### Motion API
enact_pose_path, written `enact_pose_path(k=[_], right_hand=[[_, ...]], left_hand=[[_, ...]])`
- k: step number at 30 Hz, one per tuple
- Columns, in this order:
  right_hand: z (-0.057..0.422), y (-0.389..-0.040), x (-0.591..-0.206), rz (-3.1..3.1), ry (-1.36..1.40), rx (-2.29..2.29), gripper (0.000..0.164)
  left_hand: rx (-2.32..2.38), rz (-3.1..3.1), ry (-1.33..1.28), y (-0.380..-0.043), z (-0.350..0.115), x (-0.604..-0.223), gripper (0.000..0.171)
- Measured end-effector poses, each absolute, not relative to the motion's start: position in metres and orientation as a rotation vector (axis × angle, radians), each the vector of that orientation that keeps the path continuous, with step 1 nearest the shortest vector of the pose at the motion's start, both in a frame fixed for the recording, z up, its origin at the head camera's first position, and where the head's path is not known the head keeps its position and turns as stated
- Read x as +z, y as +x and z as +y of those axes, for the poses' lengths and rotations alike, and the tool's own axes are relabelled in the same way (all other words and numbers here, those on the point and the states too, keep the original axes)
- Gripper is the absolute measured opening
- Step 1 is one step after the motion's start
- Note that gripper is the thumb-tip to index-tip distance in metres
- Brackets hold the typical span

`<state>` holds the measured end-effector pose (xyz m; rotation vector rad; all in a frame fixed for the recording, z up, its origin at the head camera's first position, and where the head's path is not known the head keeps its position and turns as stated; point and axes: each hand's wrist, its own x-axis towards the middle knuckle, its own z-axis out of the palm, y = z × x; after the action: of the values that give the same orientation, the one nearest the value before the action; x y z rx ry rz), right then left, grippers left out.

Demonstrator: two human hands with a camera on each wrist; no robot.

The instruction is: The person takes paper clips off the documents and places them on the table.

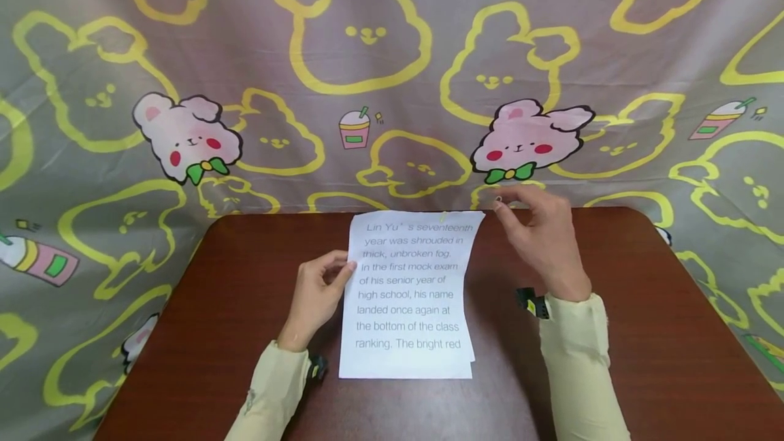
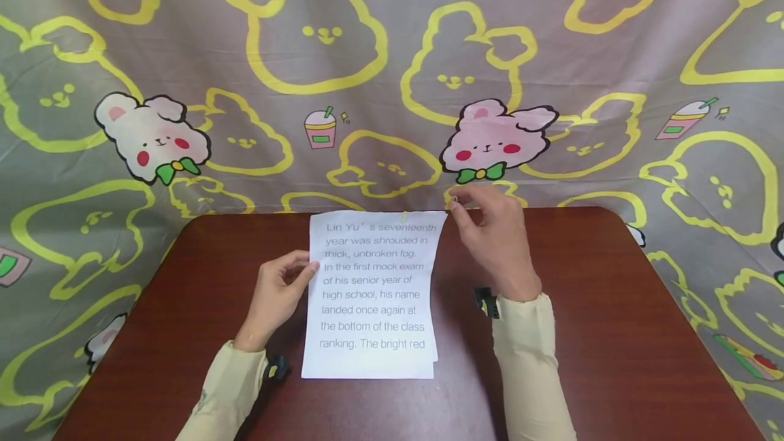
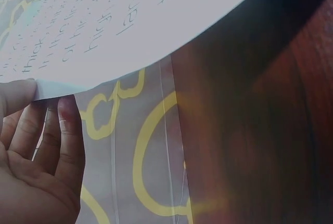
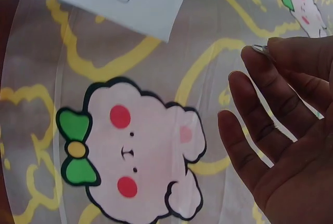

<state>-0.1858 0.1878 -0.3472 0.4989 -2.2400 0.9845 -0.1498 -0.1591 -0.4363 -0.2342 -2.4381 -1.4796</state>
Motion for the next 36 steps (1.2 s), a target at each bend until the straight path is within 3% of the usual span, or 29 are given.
enact_pose_path(k=[15, 36], right_hand=[[0.208, -0.195, -0.355, -2.312, 0.422, 0.911, 0.009], [0.217, -0.205, -0.370, -2.591, 0.386, 0.909, 0.012]], left_hand=[[-1.485, -2.435, -0.230, -0.151, -0.162, -0.439, 0.013], [-1.484, -2.442, -0.188, -0.152, -0.163, -0.439, 0.013]])
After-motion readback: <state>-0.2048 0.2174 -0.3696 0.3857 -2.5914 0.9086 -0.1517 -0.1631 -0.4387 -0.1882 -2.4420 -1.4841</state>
